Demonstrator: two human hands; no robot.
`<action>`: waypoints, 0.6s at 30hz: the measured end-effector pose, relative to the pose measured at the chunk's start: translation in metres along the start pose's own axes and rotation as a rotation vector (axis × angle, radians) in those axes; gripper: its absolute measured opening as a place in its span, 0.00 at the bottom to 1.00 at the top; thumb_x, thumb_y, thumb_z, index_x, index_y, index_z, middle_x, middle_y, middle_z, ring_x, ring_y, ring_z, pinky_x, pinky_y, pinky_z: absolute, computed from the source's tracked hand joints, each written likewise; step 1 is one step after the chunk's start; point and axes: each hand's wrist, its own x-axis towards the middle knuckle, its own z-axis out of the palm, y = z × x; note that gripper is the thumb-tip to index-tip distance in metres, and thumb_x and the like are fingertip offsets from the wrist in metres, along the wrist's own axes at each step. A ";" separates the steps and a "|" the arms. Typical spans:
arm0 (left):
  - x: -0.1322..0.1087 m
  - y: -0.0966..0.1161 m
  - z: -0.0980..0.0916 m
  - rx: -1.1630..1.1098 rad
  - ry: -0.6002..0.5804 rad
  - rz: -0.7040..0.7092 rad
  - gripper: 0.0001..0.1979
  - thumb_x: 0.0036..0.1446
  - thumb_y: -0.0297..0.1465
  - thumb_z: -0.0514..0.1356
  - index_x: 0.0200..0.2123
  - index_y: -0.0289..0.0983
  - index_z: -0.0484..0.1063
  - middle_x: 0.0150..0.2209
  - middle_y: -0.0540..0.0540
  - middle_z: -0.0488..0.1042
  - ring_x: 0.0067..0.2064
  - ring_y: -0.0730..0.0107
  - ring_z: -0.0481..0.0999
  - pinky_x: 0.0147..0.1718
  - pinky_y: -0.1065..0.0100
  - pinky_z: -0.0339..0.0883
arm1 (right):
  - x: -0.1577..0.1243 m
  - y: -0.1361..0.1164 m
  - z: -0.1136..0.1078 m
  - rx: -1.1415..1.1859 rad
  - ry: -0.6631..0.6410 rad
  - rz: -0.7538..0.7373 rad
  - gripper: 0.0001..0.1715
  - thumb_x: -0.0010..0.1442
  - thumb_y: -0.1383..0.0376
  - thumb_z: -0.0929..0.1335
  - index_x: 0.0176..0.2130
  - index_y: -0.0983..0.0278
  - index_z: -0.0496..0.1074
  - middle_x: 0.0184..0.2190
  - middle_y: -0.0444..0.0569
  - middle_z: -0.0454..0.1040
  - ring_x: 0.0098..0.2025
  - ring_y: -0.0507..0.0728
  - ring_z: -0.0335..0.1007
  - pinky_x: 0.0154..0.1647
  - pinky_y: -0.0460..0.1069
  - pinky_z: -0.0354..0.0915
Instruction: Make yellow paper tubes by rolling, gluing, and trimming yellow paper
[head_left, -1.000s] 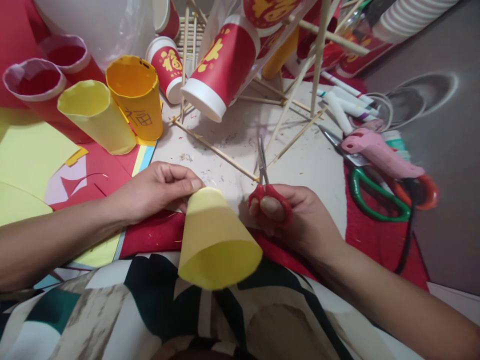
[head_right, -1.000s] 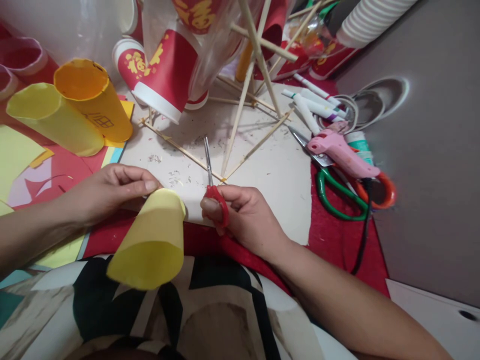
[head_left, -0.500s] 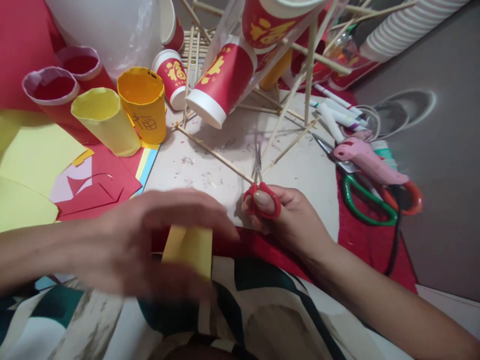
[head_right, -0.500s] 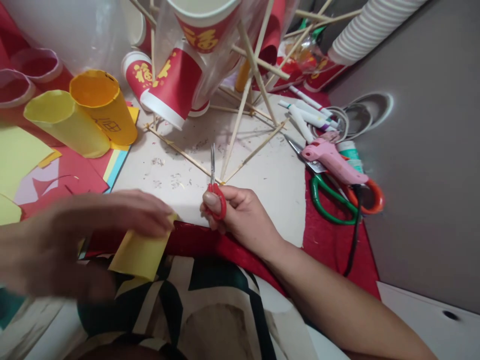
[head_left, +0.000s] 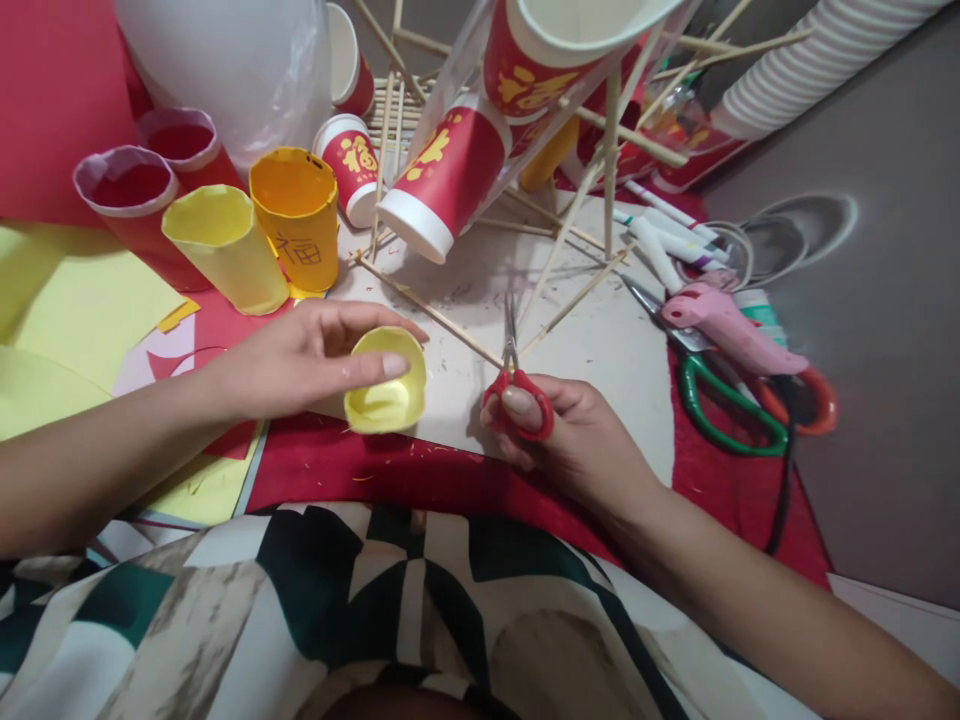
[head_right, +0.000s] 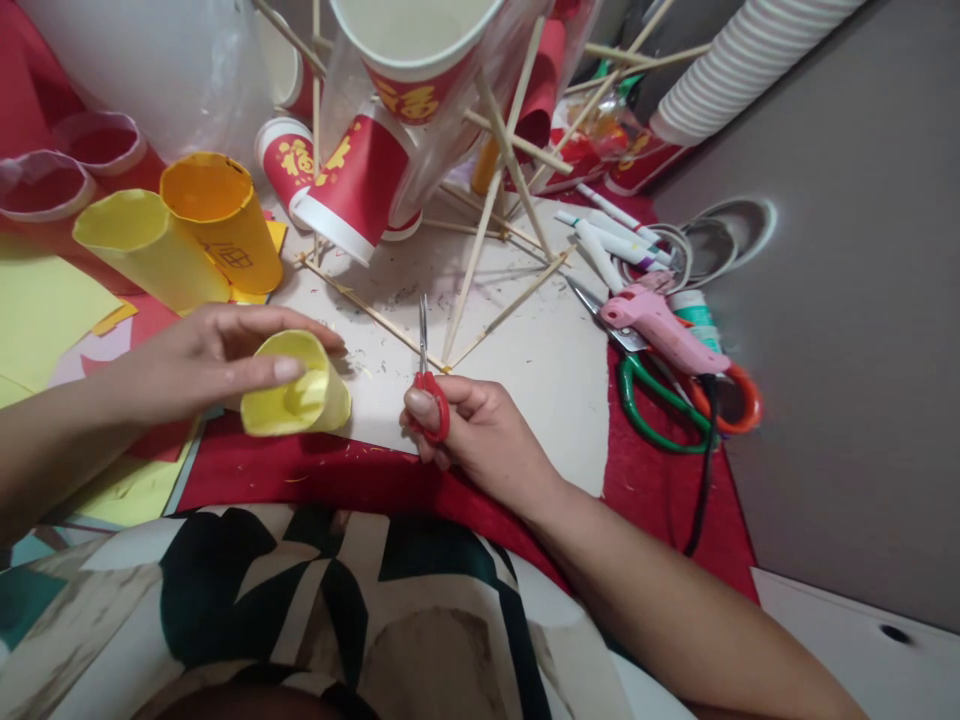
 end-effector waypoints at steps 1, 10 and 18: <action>0.004 -0.002 0.000 -0.059 0.038 -0.014 0.18 0.59 0.41 0.64 0.48 0.37 0.77 0.46 0.42 0.81 0.45 0.61 0.81 0.43 0.65 0.74 | 0.000 0.000 0.000 -0.002 -0.002 -0.002 0.24 0.55 0.46 0.74 0.26 0.63 0.74 0.17 0.42 0.69 0.17 0.47 0.58 0.18 0.45 0.51; 0.003 -0.009 0.002 0.038 0.287 0.540 0.17 0.67 0.38 0.57 0.55 0.40 0.73 0.55 0.42 0.76 0.58 0.58 0.75 0.60 0.52 0.68 | 0.000 -0.003 0.002 -0.037 0.010 -0.020 0.27 0.54 0.44 0.73 0.26 0.65 0.73 0.15 0.40 0.66 0.16 0.46 0.57 0.17 0.43 0.53; -0.019 -0.014 0.013 1.226 0.315 1.152 0.13 0.59 0.41 0.64 0.37 0.37 0.74 0.32 0.48 0.81 0.38 0.66 0.81 0.57 0.58 0.68 | -0.001 0.000 0.002 -0.053 -0.013 -0.052 0.25 0.56 0.46 0.73 0.27 0.65 0.73 0.14 0.39 0.66 0.16 0.46 0.58 0.19 0.43 0.54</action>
